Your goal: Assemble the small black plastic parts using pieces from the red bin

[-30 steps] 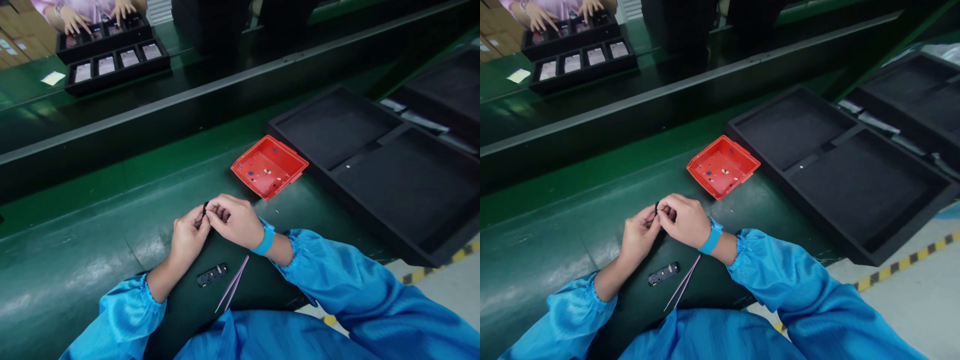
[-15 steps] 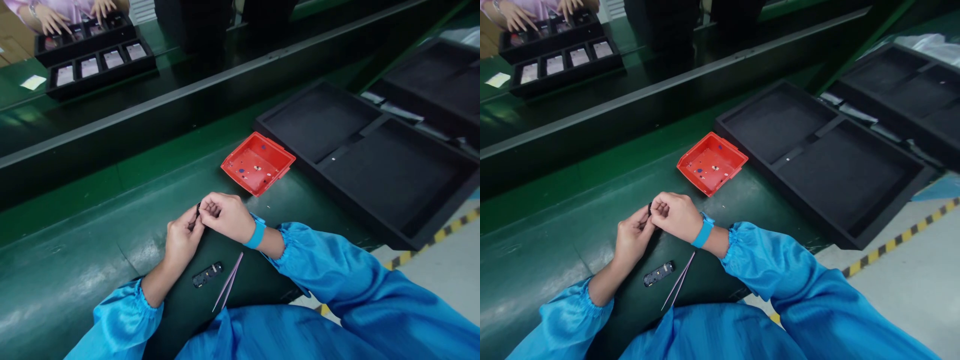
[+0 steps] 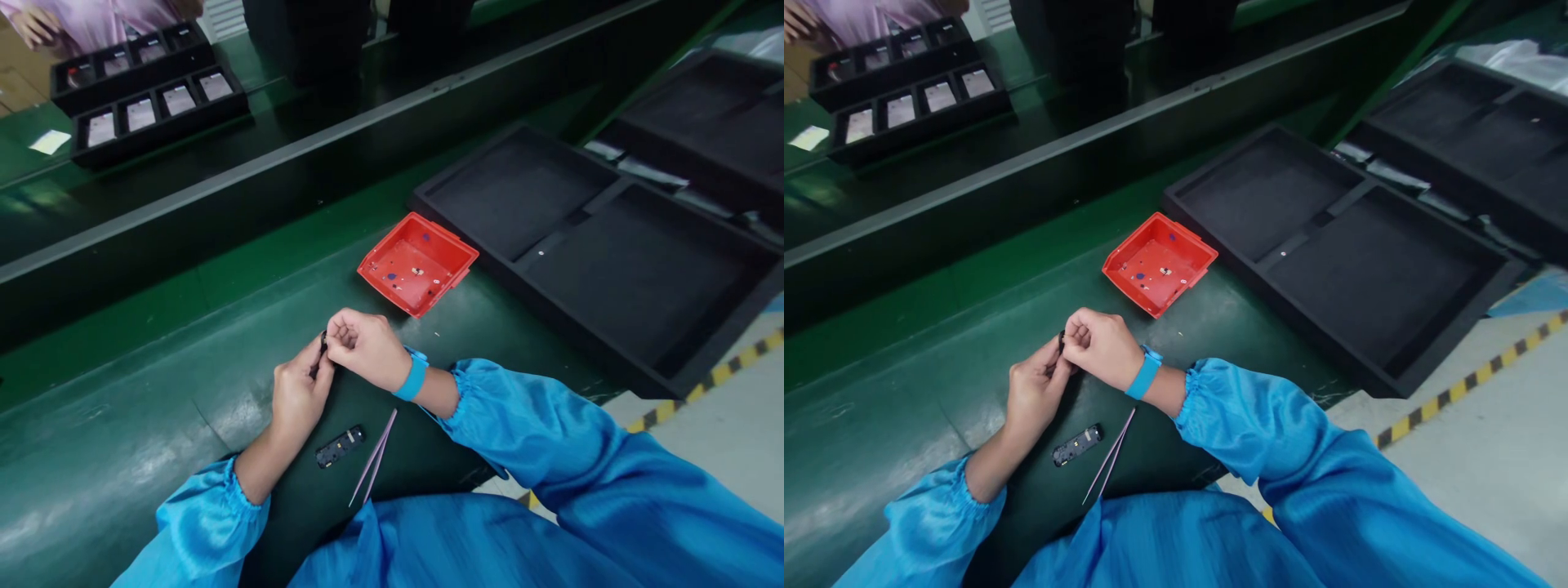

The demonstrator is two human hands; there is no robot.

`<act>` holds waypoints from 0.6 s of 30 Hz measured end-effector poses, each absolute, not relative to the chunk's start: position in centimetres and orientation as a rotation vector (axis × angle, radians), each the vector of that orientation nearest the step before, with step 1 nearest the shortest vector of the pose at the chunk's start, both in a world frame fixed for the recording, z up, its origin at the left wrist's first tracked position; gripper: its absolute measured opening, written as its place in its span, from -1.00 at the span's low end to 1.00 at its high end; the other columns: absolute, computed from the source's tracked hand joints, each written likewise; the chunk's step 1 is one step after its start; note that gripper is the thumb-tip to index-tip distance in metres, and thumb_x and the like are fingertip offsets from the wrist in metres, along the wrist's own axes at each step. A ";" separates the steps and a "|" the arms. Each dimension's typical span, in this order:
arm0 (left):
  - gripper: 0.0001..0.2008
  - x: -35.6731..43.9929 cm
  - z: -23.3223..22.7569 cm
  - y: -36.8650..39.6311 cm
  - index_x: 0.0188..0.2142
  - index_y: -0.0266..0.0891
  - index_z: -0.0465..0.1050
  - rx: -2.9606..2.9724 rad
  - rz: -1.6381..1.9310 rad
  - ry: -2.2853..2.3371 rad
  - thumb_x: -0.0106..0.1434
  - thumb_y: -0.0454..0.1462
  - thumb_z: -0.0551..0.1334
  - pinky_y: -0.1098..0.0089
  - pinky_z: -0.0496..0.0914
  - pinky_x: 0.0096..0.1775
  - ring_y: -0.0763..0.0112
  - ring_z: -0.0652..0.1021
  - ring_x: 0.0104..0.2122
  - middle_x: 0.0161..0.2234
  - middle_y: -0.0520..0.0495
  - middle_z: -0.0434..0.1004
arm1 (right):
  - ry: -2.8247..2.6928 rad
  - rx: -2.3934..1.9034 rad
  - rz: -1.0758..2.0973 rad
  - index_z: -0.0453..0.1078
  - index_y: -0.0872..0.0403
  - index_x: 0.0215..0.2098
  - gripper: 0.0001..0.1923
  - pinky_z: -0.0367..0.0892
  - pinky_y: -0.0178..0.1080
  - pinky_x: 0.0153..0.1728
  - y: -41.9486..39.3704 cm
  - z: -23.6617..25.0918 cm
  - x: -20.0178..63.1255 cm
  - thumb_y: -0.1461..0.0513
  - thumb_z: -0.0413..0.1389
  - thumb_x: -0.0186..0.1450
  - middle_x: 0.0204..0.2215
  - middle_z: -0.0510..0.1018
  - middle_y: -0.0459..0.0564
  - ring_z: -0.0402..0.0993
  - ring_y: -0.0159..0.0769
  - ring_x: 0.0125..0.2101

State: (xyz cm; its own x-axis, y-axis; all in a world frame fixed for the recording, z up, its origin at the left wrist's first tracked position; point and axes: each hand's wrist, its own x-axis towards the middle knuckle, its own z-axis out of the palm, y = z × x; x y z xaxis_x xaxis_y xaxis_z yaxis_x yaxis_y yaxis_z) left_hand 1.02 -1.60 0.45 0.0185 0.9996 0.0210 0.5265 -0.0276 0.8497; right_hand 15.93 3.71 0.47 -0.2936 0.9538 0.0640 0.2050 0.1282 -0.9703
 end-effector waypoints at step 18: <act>-0.69 1.1 0.1 -1.1 -0.03 -0.24 0.59 1.240 0.986 1.394 0.33 -0.14 0.24 0.42 0.53 -0.26 0.35 0.64 -0.35 -0.24 -0.04 0.69 | -1.671 -1.119 1.242 0.40 0.08 -0.40 -0.96 0.48 -0.35 -0.37 4.0 0.2 15.9 0.30 0.17 0.21 -0.48 0.57 -0.11 0.53 -0.41 -0.47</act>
State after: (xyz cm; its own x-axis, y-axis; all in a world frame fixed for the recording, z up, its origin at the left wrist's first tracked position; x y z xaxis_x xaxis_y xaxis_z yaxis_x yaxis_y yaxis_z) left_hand 1.05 -1.08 0.07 0.0086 0.9884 -0.1515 0.1867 0.1473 0.9713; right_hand 15.86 3.99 0.16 -0.3287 0.9418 0.0704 0.2047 0.1438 -0.9682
